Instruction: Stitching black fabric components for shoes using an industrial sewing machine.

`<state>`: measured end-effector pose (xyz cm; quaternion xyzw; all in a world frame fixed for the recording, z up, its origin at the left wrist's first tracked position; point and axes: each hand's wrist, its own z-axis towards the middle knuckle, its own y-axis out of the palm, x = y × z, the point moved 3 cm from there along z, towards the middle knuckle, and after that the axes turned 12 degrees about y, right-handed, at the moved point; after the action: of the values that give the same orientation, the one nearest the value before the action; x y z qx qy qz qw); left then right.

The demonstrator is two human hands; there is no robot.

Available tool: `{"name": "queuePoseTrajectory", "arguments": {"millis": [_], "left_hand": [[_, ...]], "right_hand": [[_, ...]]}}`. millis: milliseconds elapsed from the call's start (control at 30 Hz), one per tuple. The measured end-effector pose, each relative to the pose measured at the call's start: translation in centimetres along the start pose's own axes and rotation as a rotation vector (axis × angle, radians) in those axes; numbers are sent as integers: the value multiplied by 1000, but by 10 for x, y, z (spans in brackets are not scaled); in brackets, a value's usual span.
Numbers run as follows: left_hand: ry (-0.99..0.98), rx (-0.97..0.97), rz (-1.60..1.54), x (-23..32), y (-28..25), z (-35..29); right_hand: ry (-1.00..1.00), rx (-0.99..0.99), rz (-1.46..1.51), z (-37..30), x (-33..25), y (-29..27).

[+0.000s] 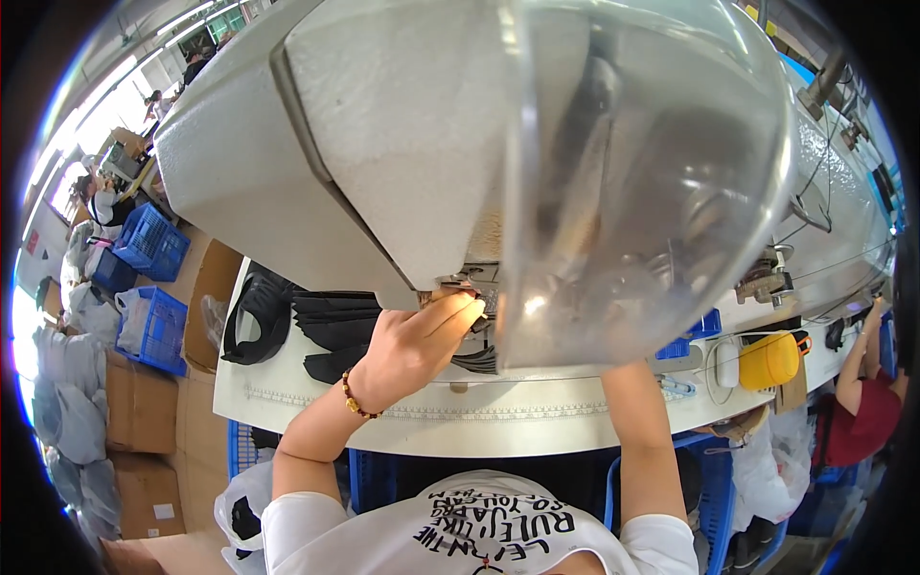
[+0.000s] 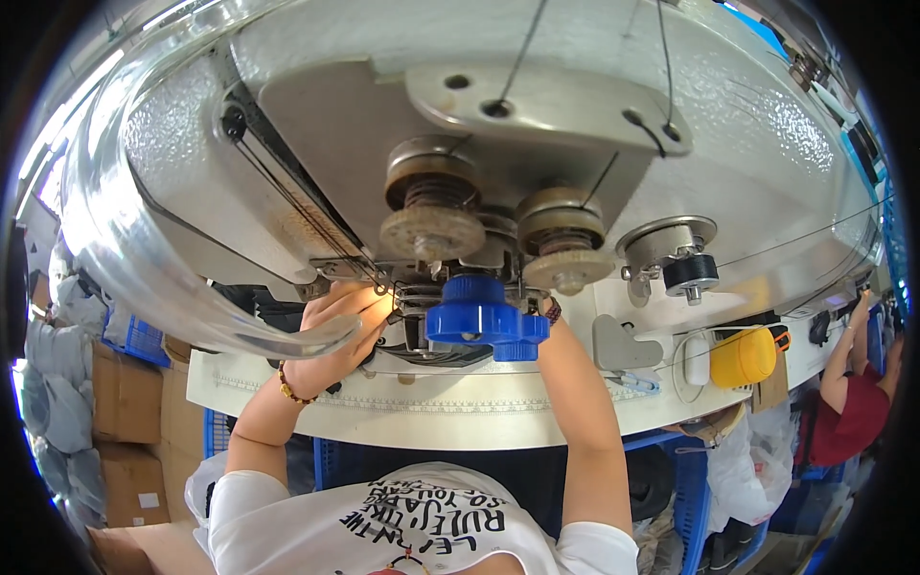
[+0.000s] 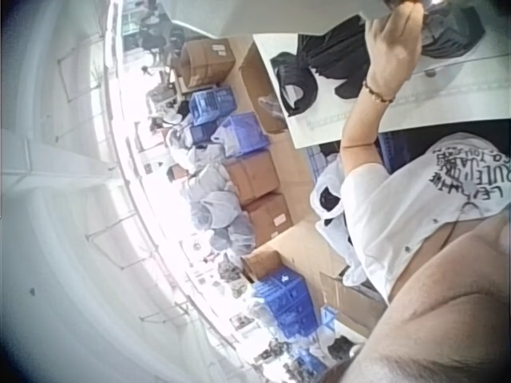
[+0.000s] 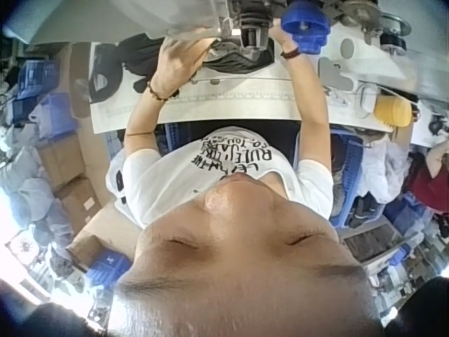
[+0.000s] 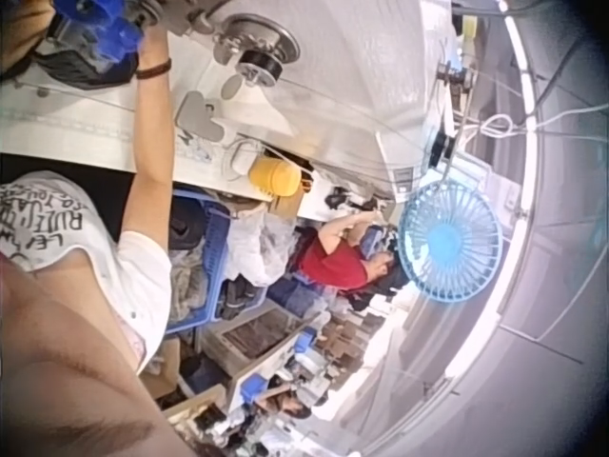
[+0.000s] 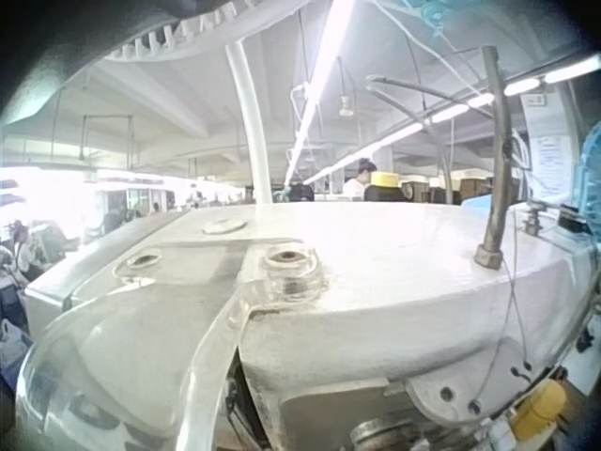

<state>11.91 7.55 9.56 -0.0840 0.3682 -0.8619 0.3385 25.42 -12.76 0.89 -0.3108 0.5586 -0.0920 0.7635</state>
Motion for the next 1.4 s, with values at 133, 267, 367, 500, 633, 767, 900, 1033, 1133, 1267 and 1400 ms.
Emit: {"name": "queuePoseTrajectory", "arguments": {"millis": [133,267,367,500,633,767,900,1033,1133,1267,1400], "left_hand": [[-17,-52,48,4,-2,4],[-28,-46,77,6,-2,10],[-39,-43,106,8,-1,12],[-29,-29,108,8,1,14],[-24,-15,125,8,1,15],[-29,-24,134,7,2,15],[-59,-44,109,8,5,3],[-43,297,38,12,-4,-31],[-422,461,-51,-20,-3,-58],[-810,-69,-737,-76,19,-58],[-724,12,-879,-51,5,-36]], "right_hand": [[4,-8,-2,3,2,0],[9,-9,4,9,5,4],[16,-12,6,13,8,8],[17,-9,8,17,9,12],[22,-3,6,20,10,14],[13,9,-3,21,13,16],[-3,32,-9,18,9,13],[-122,188,-60,-7,-19,-2],[-317,242,-75,-46,-57,-5],[-430,181,-63,-73,-100,13],[-505,175,-317,-73,-114,13]]}}
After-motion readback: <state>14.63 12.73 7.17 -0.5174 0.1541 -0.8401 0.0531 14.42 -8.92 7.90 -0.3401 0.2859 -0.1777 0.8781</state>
